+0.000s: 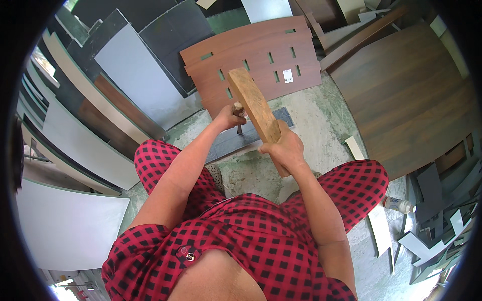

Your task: Manually hammering a wooden joint or pin into a larger piece of wood.

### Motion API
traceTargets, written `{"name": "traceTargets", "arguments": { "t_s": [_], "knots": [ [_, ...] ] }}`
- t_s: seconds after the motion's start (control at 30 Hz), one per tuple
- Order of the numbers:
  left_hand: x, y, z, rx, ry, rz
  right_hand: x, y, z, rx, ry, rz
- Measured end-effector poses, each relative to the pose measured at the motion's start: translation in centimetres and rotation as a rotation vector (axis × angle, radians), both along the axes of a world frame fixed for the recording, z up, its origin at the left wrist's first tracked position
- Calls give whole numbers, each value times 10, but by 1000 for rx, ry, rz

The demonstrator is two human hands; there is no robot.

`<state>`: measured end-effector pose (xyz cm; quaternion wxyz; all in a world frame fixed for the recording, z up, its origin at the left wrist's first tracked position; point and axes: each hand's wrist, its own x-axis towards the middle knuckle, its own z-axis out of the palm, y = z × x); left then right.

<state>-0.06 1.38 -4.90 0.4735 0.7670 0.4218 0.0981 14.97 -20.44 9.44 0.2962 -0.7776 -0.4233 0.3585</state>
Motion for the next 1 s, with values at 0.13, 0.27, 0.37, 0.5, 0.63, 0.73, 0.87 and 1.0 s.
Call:
{"name": "traceTargets", "arguments": {
  "t_s": [0.13, 0.27, 0.37, 0.5, 0.63, 0.73, 0.87, 1.0],
  "knots": [
    [5, -1, -2, 12, -2, -38, -4, -7, 2, 270, 51, -71],
    [2, 5, -17, -51, -94, -33, -7, -7, 7, 459, 171, -53],
    [4, 0, -14, 26, -138, -84, -5, -5, 6, 39, -87, 94],
    [13, -11, -3, 449, -204, -111, -7, -3, 8, -104, -122, 187],
    [4, 3, -14, 116, -305, -122, -13, -8, 6, 319, 18, 46],
    [-4, 24, -40, -177, -78, -93, -15, -5, 3, 457, 128, -31],
    [13, -1, -10, 49, -64, -83, -2, -1, 0, -70, -126, 132],
    [9, -7, 3, 18, -85, 1, -4, -2, -11, 83, -102, 72]
  ]
}}
